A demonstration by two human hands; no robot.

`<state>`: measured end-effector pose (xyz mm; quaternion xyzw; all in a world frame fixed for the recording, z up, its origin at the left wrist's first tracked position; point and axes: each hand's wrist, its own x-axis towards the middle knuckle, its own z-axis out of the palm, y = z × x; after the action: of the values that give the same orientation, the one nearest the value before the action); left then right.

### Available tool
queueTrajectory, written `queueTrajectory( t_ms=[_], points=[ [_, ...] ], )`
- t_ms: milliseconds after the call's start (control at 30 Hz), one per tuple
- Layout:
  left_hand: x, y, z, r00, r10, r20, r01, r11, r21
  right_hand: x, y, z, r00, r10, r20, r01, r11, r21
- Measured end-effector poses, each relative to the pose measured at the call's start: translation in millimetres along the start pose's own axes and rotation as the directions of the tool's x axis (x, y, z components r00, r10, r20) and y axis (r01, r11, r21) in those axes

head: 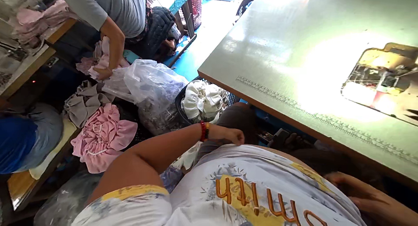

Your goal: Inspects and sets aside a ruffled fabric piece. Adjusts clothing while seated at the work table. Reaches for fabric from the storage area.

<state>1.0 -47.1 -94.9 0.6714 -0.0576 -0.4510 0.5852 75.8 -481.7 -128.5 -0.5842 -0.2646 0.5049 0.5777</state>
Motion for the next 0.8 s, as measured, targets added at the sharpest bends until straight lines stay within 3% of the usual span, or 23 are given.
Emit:
queueTrajectory(
  t_ms=[133, 233, 300, 367, 433, 500, 567, 633, 733, 800],
  points=[
    [-57, 0, 8, 0.998, -0.002, -0.056, 0.011, 0.987, 0.16, -51, -26, 27, 0.994, 0.06, -0.094, -0.071, 0.991, -0.113],
    [-48, -4, 17, 0.964, 0.08, -0.253, 0.009, 0.944, 0.331, -51, -34, 40, 0.958, 0.044, -0.283, -0.121, 0.958, -0.26],
    [-21, -9, 14, 0.904, 0.109, -0.413, 0.094, 0.892, 0.443, -36, -15, 28, 0.872, 0.058, -0.487, -0.255, 0.902, -0.348],
    [9, -23, -3, 0.872, 0.008, -0.489, 0.25, 0.852, 0.461, -14, 19, 12, 0.764, 0.1, -0.638, -0.442, 0.801, -0.403],
    [25, -44, -23, 0.849, -0.141, -0.509, 0.384, 0.826, 0.412, 15, 26, 11, 0.694, 0.289, -0.66, -0.642, 0.663, -0.385],
    [17, -54, -37, 0.831, -0.188, -0.523, 0.383, 0.876, 0.294, 47, 4, 19, 0.602, 0.43, -0.673, -0.767, 0.545, -0.339],
    [-9, -67, -46, 0.771, -0.215, -0.599, 0.377, 0.912, 0.159, 41, 26, 7, 0.664, 0.3, -0.685, -0.675, 0.635, -0.376],
    [-47, -93, -62, 0.639, -0.251, -0.727, 0.429, 0.901, 0.066, 38, 13, 7, 0.79, 0.241, -0.564, -0.512, 0.766, -0.39],
    [-89, -149, -66, 0.445, -0.387, -0.808, 0.584, 0.809, -0.066, 60, -34, 30, 0.977, 0.07, -0.199, -0.126, 0.95, -0.285],
    [-101, -179, -53, 0.419, -0.49, -0.764, 0.655, 0.746, -0.12, 88, -63, 49, 0.998, 0.031, 0.055, -0.011, 0.944, -0.33]
  ],
)
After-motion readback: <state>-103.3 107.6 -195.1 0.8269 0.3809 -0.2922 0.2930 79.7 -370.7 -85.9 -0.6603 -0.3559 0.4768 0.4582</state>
